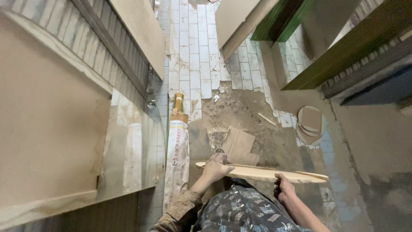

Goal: The person fits wooden rails onto the edges of a large wood panel, pressing them into alignment, then flips and repositions the panel. They carry the panel across the workshop and later align another framed panel, adjusting its rails by hand.

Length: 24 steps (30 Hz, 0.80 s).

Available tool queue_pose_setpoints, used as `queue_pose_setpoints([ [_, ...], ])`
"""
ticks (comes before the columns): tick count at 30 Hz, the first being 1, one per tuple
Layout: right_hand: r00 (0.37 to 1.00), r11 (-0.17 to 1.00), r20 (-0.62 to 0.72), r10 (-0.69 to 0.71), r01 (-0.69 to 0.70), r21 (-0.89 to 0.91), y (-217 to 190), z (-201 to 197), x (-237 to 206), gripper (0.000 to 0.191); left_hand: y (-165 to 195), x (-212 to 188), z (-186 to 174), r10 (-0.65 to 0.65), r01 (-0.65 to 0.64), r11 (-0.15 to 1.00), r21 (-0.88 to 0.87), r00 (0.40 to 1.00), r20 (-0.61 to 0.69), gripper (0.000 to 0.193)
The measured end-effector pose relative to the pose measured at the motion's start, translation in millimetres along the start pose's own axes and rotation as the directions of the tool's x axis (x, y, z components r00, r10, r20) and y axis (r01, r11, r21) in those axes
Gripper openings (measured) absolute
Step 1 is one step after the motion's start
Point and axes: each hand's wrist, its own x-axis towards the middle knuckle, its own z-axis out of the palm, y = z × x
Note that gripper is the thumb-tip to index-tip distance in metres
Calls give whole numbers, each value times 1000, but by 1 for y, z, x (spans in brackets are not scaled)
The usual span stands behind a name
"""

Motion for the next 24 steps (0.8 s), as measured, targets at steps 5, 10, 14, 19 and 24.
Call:
queue_pose_setpoints([
  [5,993,999,116,-1,7,-51,-74,152,46,31,33,136,-70,233,-247,969,7,922,309,74],
  [10,982,942,160,-104,149,-302,-172,303,51,32,61,258,-147,40,-87,992,90,903,428,37],
  [14,929,971,355,-107,174,-163,-244,419,45,32,48,347,-201,63,-125,971,203,955,289,33],
  [19,851,930,493,-180,311,-198,-311,552,47,38,-8,460,-255,48,-68,981,179,992,114,30],
  [24,709,869,644,-289,476,-135,-421,683,44,42,-73,602,-348,-136,125,984,126,987,83,32],
])
